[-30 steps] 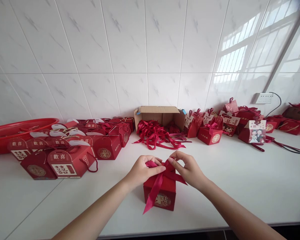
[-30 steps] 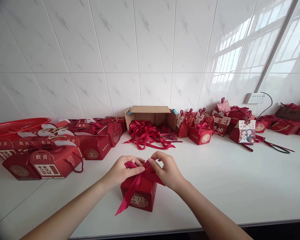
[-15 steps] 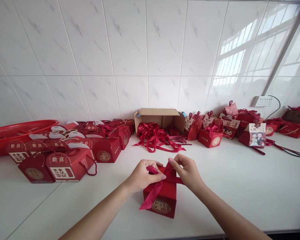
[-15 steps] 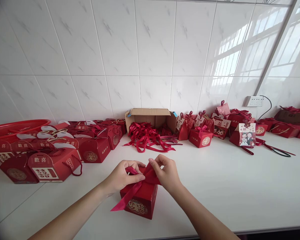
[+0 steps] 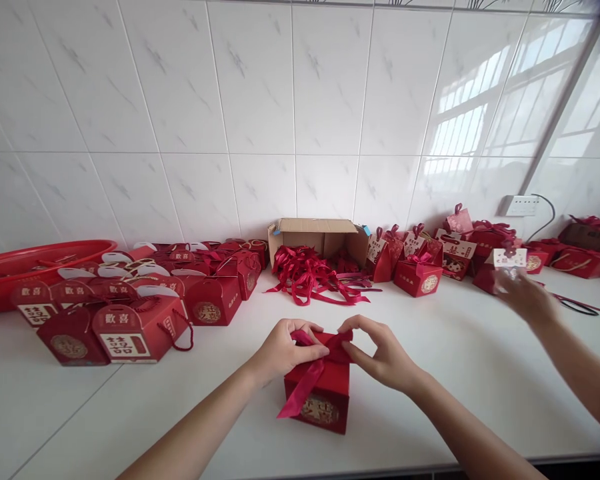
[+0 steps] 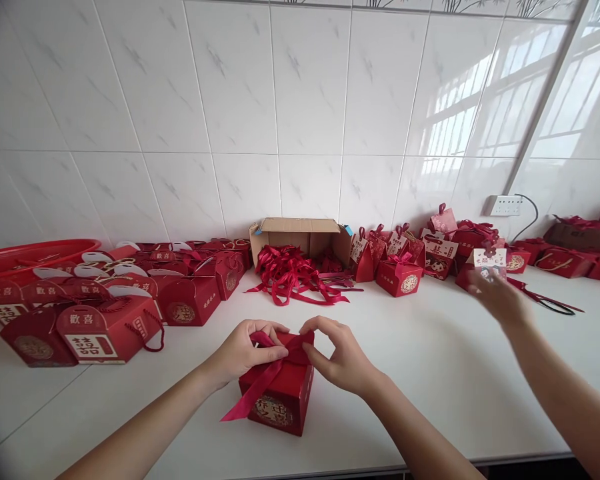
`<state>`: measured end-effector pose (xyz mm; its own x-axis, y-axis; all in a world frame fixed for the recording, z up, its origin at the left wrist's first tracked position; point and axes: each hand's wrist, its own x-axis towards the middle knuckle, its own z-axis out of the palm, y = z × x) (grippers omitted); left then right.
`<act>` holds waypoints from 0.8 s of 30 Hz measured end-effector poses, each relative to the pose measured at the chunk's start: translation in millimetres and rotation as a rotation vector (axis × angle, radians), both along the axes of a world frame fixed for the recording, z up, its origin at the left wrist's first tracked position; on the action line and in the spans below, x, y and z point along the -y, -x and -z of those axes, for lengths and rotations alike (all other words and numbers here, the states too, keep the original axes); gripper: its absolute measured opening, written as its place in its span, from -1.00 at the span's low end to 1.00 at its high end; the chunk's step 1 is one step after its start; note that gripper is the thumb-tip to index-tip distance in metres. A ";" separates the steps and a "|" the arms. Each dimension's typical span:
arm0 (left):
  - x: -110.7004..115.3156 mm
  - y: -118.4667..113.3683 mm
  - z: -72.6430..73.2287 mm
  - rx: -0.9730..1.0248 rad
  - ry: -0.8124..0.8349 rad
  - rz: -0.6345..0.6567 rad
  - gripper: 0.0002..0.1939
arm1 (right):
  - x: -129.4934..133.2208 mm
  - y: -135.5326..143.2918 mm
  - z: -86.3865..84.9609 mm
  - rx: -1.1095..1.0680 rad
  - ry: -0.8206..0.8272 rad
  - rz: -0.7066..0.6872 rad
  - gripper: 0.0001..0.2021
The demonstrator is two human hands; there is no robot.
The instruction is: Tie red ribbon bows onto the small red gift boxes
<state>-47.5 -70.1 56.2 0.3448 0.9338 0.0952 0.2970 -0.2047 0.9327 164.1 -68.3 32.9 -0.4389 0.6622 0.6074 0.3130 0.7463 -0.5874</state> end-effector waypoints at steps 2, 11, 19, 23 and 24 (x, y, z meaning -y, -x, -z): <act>0.8 -0.2 -0.8 -0.006 0.010 -0.010 -0.73 | -1.7 -2.3 -6.9 0.092 -0.053 -0.008 -0.89; 2.4 -1.9 -3.8 0.013 0.008 -0.012 -0.78 | -3.4 -2.8 -27.6 0.320 -0.091 0.007 -0.93; 1.7 -0.7 -1.2 0.032 0.003 0.001 -0.74 | -8.2 -5.8 -29.1 0.434 -0.157 0.025 -0.89; 0.9 -0.1 0.0 0.025 0.001 0.001 -0.73 | -11.0 -6.9 -32.2 0.381 -0.158 -0.037 -0.89; 0.8 0.0 -0.1 0.024 0.005 0.002 -0.74 | -12.0 -7.0 -32.6 0.364 -0.152 -0.065 -0.87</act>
